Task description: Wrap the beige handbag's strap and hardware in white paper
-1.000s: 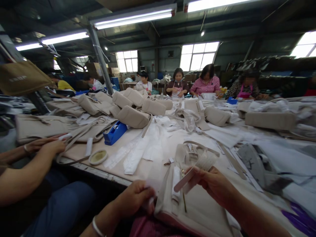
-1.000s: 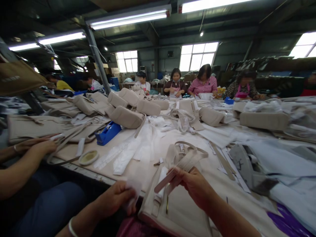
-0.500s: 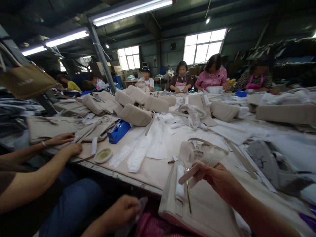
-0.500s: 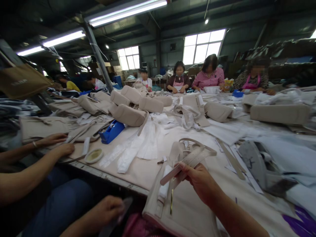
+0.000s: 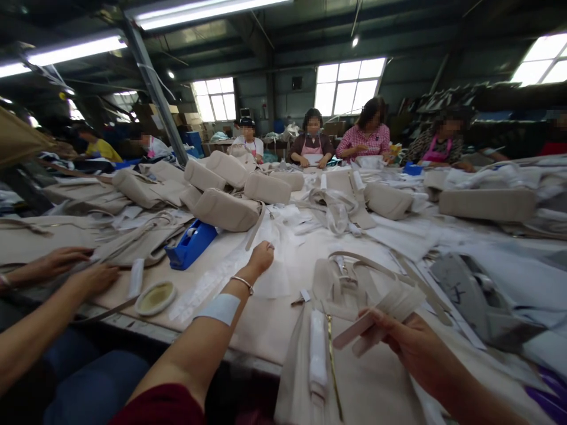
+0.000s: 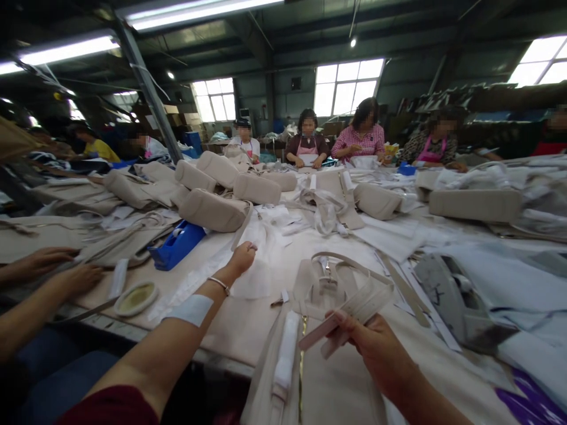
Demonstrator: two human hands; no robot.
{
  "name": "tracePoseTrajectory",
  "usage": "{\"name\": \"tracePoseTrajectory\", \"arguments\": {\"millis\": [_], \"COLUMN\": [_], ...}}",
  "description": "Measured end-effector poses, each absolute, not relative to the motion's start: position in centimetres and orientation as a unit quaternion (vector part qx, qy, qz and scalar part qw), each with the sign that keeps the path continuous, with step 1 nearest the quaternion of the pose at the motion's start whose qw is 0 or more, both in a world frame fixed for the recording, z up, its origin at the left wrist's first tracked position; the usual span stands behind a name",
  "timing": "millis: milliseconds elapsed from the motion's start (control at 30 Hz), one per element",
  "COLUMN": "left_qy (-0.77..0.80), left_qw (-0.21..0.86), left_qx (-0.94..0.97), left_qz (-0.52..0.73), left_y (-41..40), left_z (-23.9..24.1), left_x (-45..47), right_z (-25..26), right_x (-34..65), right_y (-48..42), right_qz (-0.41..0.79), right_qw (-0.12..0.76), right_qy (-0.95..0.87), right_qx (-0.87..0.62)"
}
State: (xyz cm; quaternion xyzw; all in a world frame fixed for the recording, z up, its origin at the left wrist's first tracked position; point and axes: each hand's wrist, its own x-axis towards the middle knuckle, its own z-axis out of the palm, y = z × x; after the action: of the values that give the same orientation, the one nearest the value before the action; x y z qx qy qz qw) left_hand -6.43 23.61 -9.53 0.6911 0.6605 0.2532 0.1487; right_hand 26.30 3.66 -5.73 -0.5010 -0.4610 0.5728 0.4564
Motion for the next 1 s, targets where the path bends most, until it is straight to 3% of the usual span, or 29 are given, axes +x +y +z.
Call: {"name": "tracePoseTrajectory", "arguments": {"millis": [267, 467, 600, 733, 867, 1000], "left_qy": [0.547, 0.516, 0.522, 0.5, 0.489, 0.496], "left_qw": [0.171, 0.172, 0.186, 0.222, 0.296, 0.381], "left_qx": [0.819, 0.837, 0.832, 0.807, 0.715, 0.609], "left_qz": [-0.016, -0.059, 0.034, 0.224, 0.402, 0.488], "left_y": [25.6, 26.3, 25.6, 23.9, 21.8, 20.0], "left_z": [-10.1, -10.5, -10.0, -8.0, -5.9, -5.0], "left_x": [-1.6, -1.1, -0.7, -0.4, -2.2, -5.2], "right_z": [-6.4, -7.2, -6.9, -6.0, -5.5, -5.5], "right_x": [25.6, 25.5, 25.6, 25.6, 25.4, 24.8], "right_y": [4.9, 5.2, 4.8, 4.2, 3.6, 2.9], "right_qz": [0.573, 0.579, 0.574, 0.558, 0.571, 0.578], "right_qw": [0.446, 0.454, 0.462, 0.486, 0.489, 0.479], "right_qy": [-0.494, -0.474, -0.484, -0.485, -0.475, -0.49], "right_qx": [-0.478, -0.484, -0.472, -0.466, -0.457, -0.444]}}
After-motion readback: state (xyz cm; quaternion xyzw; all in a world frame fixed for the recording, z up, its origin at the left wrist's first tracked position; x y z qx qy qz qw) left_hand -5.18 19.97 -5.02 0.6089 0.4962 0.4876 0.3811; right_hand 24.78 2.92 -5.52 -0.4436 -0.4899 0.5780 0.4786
